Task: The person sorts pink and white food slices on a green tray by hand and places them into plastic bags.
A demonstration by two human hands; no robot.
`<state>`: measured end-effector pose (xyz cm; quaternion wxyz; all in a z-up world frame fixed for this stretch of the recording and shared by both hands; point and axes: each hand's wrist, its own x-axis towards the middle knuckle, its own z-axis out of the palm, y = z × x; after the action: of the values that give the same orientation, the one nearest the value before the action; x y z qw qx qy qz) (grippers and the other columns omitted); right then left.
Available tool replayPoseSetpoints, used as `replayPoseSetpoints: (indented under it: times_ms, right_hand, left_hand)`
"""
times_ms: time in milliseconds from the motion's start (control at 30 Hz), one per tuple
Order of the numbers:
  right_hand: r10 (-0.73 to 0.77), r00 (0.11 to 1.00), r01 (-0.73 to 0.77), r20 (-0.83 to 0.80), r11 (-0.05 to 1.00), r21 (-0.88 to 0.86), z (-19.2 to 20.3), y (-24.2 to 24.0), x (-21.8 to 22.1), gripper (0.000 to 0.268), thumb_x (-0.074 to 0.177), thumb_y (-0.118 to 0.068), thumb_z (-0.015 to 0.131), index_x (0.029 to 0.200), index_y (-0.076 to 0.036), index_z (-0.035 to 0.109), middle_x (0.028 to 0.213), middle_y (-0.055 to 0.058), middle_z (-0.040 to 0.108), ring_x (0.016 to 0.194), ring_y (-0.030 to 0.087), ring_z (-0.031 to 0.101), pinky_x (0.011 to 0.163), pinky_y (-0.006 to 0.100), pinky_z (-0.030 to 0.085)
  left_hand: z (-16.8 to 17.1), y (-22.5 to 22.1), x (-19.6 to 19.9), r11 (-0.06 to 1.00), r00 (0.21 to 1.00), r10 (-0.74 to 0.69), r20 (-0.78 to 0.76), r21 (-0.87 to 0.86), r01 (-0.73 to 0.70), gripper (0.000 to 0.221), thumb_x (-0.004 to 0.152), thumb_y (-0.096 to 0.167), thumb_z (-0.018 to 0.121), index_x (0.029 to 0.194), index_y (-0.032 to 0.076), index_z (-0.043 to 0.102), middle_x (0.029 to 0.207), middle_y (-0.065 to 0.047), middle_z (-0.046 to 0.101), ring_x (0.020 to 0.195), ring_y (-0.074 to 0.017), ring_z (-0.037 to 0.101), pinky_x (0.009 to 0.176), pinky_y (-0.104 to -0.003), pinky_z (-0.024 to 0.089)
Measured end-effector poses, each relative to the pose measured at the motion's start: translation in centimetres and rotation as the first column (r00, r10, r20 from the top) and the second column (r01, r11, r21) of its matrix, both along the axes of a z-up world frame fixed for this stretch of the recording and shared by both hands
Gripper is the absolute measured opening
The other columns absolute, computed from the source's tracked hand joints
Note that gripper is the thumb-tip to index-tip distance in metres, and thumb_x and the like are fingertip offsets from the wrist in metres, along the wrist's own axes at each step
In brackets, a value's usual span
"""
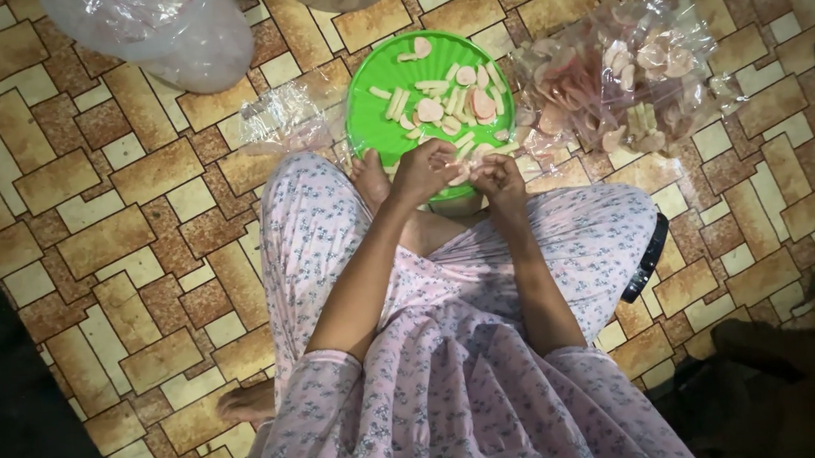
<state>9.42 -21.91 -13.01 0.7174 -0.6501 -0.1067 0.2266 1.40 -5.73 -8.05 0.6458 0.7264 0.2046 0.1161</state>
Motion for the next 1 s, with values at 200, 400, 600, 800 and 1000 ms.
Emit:
replayPoseSetpoints:
  times_ms: [200, 400, 600, 800, 1000]
  right_hand:
    - [-0.006, 0.996, 0.005, 0.093, 1.0, 0.003, 2.1, 0.2, -0.9, 0.045, 0.072, 0.0, 0.077, 0.11, -0.002, 0.053, 0.08, 0.004, 0.06, 0.073, 0.01, 0.061, 0.068, 0.022, 0.051]
    - [0.101, 0.995, -0.099, -0.015, 0.99, 0.103, 1.6, -0.1, -0.9, 0.047, 0.07, 0.008, 0.073, 0.111, -0.003, 0.053, 0.075, 0.004, 0.059, 0.068, 0.011, 0.063, 0.062, 0.021, 0.053]
    - [0.093, 0.996, -0.091, -0.016, 0.991, 0.094, -0.8, -0.2, -0.4, 0.049, 0.067, 0.009, 0.077, 0.109, -0.001, 0.053, 0.074, 0.005, 0.057, 0.063, 0.013, 0.063, 0.053, 0.024, 0.054]
    - [-0.017, 1.0, 0.017, -0.005, 1.0, -0.002, 1.4, 0.0, -1.1, 0.047, 0.068, 0.004, 0.078, 0.109, -0.003, 0.059, 0.086, 0.005, 0.057, 0.072, 0.01, 0.063, 0.063, 0.023, 0.056]
    - [0.091, 0.995, -0.083, 0.03, 0.976, -0.199, 3.4, 0.8, -1.5, 0.017, 0.079, -0.02, 0.076, 0.09, -0.008, 0.07, 0.063, 0.003, 0.059, 0.059, 0.005, 0.051, 0.051, 0.018, 0.044]
  left_hand:
    - [-0.8, -0.1, 0.1, 0.986, 0.997, -0.055, -0.047, 0.158, 0.062, 0.017, 0.066, 0.015, 0.074, 0.082, 0.019, 0.072, 0.069, -0.005, 0.065, 0.069, -0.0218, 0.065, 0.066, -0.033, 0.053]
    - [-0.5, -0.3, 0.0, 0.989, 0.993, -0.086, -0.08, 0.114, 0.095, 0.021, 0.07, 0.026, 0.074, 0.089, 0.018, 0.071, 0.076, -0.007, 0.066, 0.076, -0.0245, 0.065, 0.071, -0.035, 0.052]
    - [-1.7, -0.7, 0.3, 0.968, 0.997, -0.072, -0.004, 0.24, 0.071, 0.007, 0.073, 0.018, 0.071, 0.079, 0.015, 0.071, 0.072, -0.01, 0.064, 0.074, -0.029, 0.065, 0.068, -0.037, 0.052]
    - [-0.9, -0.6, 0.3, 0.964, 0.995, -0.031, 0.1, 0.267, 0.003, 0.002, 0.075, 0.013, 0.067, 0.076, 0.014, 0.068, 0.069, -0.009, 0.062, 0.07, -0.0283, 0.064, 0.065, -0.035, 0.052]
    - [-0.8, -0.7, 0.4, 0.958, 0.988, -0.021, 0.15, 0.286, -0.023, 0.004, 0.075, 0.015, 0.07, 0.078, 0.013, 0.068, 0.068, -0.007, 0.061, 0.066, -0.0208, 0.062, 0.063, -0.03, 0.051]
